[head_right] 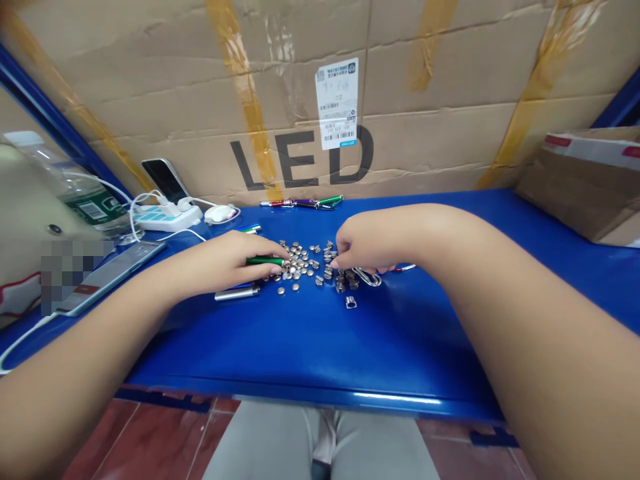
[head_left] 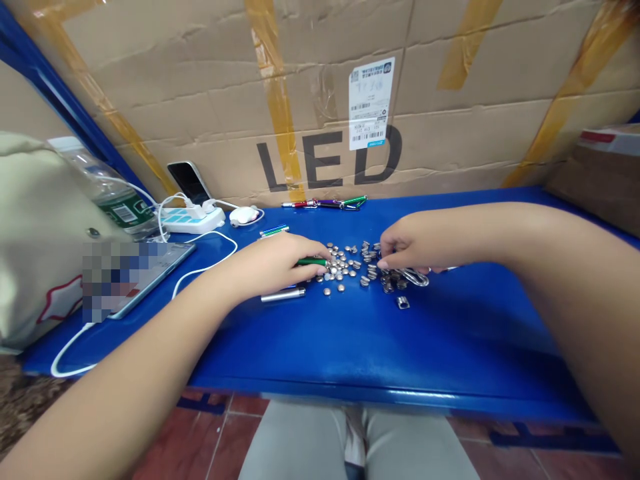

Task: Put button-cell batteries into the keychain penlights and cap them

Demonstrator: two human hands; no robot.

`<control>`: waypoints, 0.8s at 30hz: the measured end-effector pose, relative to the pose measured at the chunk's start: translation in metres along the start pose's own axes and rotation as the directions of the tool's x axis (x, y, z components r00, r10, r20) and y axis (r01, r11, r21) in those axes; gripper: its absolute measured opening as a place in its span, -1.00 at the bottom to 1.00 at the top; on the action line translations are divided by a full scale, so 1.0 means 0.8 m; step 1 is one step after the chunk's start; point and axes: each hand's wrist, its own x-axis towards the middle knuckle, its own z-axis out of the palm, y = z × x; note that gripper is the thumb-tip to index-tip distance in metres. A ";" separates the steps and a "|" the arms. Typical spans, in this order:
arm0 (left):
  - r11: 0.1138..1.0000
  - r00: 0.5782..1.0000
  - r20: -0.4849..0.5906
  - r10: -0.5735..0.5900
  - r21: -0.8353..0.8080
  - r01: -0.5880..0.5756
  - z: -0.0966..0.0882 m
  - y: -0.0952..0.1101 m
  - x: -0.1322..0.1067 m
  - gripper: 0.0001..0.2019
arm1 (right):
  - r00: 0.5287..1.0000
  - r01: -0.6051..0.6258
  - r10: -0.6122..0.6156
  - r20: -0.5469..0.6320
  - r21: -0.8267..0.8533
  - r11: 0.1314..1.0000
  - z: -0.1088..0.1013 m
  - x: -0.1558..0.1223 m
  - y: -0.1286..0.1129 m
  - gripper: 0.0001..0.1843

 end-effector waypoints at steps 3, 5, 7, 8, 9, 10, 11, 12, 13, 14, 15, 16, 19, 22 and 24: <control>1.000 1.000 0.003 -0.011 -0.003 0.011 -0.002 -0.001 0.000 -0.68 | 1.000 0.002 -0.002 0.011 -0.047 0.999 0.000 0.000 0.000 -0.62; 1.000 1.000 0.005 -0.015 -0.004 0.015 -0.003 -0.003 0.000 -0.68 | 1.000 0.026 -0.025 0.010 -0.066 0.997 0.000 0.000 0.000 -0.61; 1.000 1.000 0.006 -0.022 -0.005 0.022 -0.003 -0.005 0.000 -0.69 | 0.999 0.046 -0.045 0.007 -0.072 0.996 0.000 0.001 0.002 -0.61; 1.000 1.000 0.005 -0.027 -0.005 0.027 -0.003 -0.006 -0.001 -0.69 | 0.999 0.047 -0.047 0.007 -0.071 0.996 0.000 0.001 0.003 -0.62; 0.999 0.999 0.003 -0.033 -0.006 0.033 -0.004 -0.007 -0.001 -0.69 | 0.999 0.041 -0.040 0.011 -0.069 0.997 0.000 0.001 0.003 -0.63; 0.999 0.999 -0.003 -0.042 -0.009 0.042 -0.005 -0.009 -0.001 -0.69 | 0.999 0.029 -0.028 0.015 -0.067 0.997 0.001 0.001 0.004 -0.64; 0.998 0.998 -0.016 -0.060 -0.013 0.060 -0.007 -0.010 -0.002 -0.69 | 1.000 0.015 -0.014 0.017 -0.064 0.998 0.001 0.002 0.005 -0.65; 0.996 0.995 -0.038 -0.091 -0.017 0.090 -0.010 -0.012 -0.003 -0.69 | 1.000 0.001 0.000 0.018 -0.060 0.998 0.001 0.002 0.005 -0.66; 0.991 0.989 -0.067 -0.133 -0.019 0.132 -0.014 -0.014 -0.004 -0.69 | 1.000 -0.009 0.010 0.017 -0.052 0.999 0.002 0.002 0.006 -0.67; 0.983 0.978 -0.103 -0.183 -0.020 0.182 -0.017 -0.017 -0.005 -0.69 | 1.000 -0.014 0.014 0.015 -0.043 0.999 0.002 0.002 0.006 -0.67; 0.972 0.962 -0.142 -0.234 -0.019 0.233 -0.021 -0.020 -0.007 -0.69 | 1.000 -0.012 0.012 0.011 -0.031 0.999 0.002 0.002 0.006 -0.67; 0.961 0.945 -0.176 -0.276 -0.019 0.277 -0.024 -0.024 -0.008 -0.70 | 1.000 -0.007 0.007 0.008 -0.017 1.000 0.002 0.002 0.006 -0.67; 0.948 0.925 -0.210 -0.316 -0.021 0.318 -0.030 -0.038 -0.012 -0.73 | 1.000 0.002 -0.002 -0.002 0.012 1.000 0.002 0.003 0.005 -0.67; 0.954 0.937 -0.194 -0.291 0.020 0.301 -0.029 -0.050 -0.014 -0.73 | 1.000 0.006 -0.006 -0.002 0.003 1.000 0.003 0.003 0.005 -0.67; 0.952 0.941 -0.184 -0.283 0.061 0.299 -0.029 -0.055 -0.015 -0.71 | 1.000 0.010 -0.010 0.001 -0.016 1.000 0.003 0.003 0.004 -0.65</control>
